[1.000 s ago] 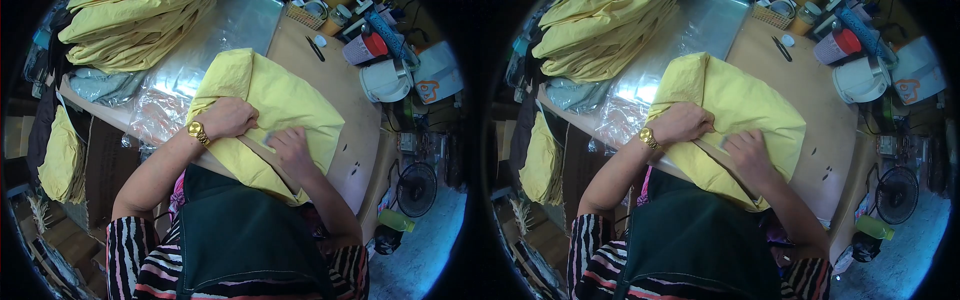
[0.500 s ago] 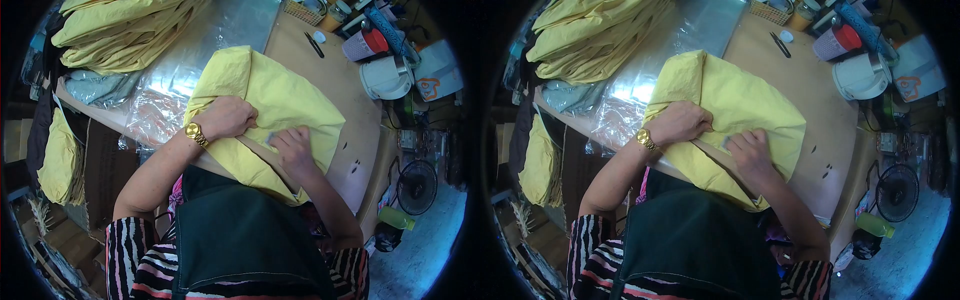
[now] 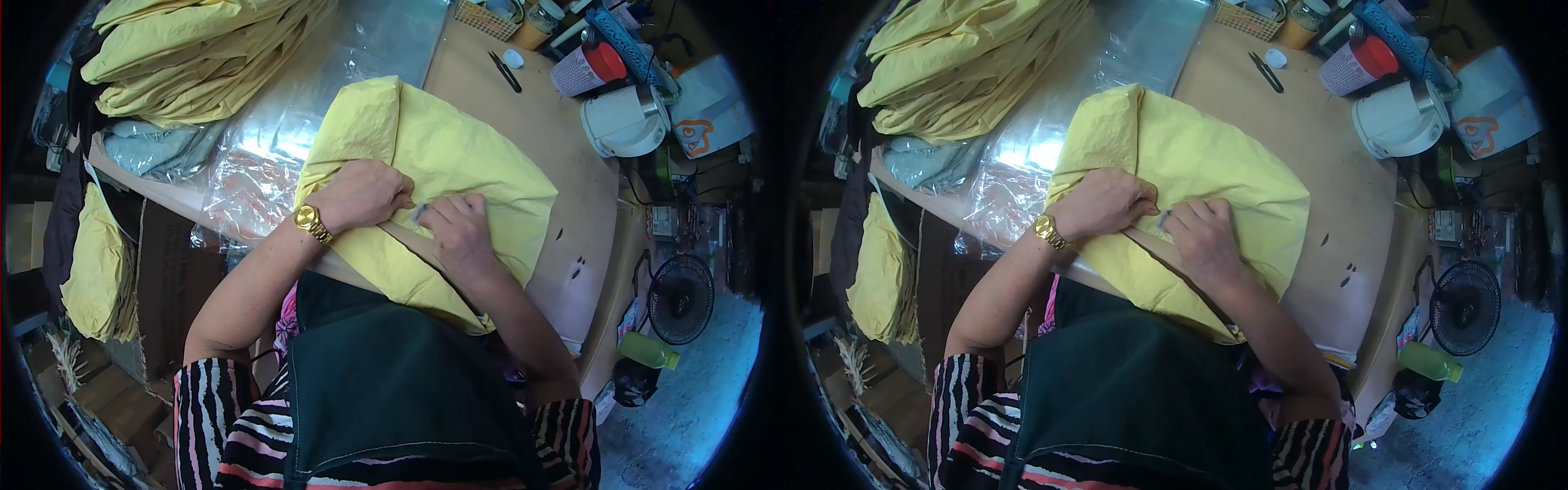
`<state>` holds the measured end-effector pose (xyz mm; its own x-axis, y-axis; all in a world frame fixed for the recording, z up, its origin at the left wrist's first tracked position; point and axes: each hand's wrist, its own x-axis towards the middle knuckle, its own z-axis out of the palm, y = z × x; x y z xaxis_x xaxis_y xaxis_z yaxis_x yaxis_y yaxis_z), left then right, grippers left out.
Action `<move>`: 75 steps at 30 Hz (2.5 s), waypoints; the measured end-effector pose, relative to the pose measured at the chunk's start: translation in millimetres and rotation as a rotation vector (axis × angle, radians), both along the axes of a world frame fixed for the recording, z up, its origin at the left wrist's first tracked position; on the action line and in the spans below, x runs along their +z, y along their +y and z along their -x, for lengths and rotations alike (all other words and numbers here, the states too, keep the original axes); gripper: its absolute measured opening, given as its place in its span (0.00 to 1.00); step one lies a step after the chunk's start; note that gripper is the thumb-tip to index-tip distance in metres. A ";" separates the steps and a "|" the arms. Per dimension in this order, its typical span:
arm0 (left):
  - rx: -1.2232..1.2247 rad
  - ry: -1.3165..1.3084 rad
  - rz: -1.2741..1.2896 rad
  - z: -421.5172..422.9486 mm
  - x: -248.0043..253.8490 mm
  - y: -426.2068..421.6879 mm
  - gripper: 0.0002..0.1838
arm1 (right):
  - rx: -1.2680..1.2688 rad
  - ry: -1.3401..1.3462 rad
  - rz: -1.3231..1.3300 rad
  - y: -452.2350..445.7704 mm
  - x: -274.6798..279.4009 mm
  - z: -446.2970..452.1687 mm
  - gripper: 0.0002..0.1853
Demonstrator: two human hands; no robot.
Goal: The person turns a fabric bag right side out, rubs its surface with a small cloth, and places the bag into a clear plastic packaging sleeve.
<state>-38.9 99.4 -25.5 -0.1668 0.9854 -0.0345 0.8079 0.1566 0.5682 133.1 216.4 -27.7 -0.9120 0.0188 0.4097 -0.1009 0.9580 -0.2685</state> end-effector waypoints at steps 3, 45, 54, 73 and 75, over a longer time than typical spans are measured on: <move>-0.014 -0.044 -0.009 1.3 0.4 -1.3 0.09 | -0.022 -0.083 -0.026 7.5 6.7 -21.7 0.10; 0.070 0.181 -0.300 -37.3 7.4 -6.9 0.09 | -0.310 -0.091 0.257 -16.6 3.1 -24.1 0.03; 0.453 -0.010 -0.389 -30.9 9.2 -60.8 0.17 | -0.408 0.039 0.214 15.8 98.5 -13.3 0.01; 0.507 -1.102 -0.351 -49.1 10.8 -51.9 0.14 | -0.430 0.221 0.101 27.6 76.2 -10.8 0.01; 0.499 -1.195 -0.360 -48.7 13.7 -54.1 0.15 | -0.453 0.210 0.134 31.8 64.6 -16.9 0.01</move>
